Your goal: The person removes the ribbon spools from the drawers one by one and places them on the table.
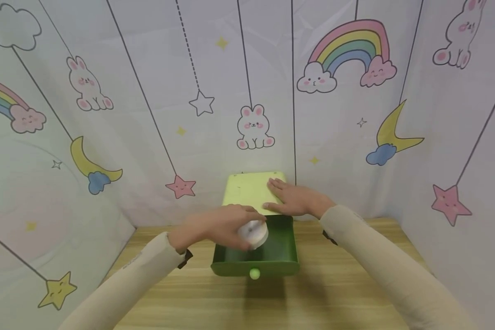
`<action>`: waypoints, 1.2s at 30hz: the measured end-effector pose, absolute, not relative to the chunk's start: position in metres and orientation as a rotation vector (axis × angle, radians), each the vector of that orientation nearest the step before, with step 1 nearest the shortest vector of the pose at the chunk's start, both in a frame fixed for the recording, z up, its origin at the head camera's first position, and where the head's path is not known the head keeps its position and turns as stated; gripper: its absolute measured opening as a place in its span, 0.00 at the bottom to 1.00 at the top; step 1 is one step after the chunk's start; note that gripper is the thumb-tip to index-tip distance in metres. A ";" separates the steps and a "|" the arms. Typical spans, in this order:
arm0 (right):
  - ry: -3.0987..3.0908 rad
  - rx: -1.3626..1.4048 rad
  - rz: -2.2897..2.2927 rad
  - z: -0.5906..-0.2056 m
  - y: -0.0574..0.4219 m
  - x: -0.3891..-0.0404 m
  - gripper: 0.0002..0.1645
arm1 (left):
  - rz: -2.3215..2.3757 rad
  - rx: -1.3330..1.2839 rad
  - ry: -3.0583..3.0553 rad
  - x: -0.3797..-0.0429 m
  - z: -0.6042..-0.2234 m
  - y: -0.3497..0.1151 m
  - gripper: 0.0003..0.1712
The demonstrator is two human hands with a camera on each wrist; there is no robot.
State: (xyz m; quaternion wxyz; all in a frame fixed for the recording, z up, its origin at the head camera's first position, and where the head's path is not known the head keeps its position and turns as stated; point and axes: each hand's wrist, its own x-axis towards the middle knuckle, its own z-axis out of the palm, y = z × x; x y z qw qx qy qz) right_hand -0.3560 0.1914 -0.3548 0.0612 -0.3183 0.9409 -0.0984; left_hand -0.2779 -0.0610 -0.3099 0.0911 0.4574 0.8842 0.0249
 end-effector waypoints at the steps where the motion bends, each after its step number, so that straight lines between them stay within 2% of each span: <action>1: 2.847 -0.961 -0.297 -0.355 0.191 -0.356 0.55 | 0.080 1.356 2.633 -0.277 -0.308 -0.063 0.36; 9: 2.842 -0.950 -0.311 -0.355 0.189 -0.358 0.56 | 0.131 1.319 2.679 -0.268 -0.293 -0.081 0.38; 23: 2.881 -0.957 -0.193 -0.352 0.186 -0.356 0.55 | 0.168 1.224 2.767 -0.263 -0.289 -0.121 0.38; 36: 2.859 -0.958 -0.176 -0.353 0.188 -0.353 0.55 | 0.216 1.113 2.905 -0.271 -0.305 -0.170 0.37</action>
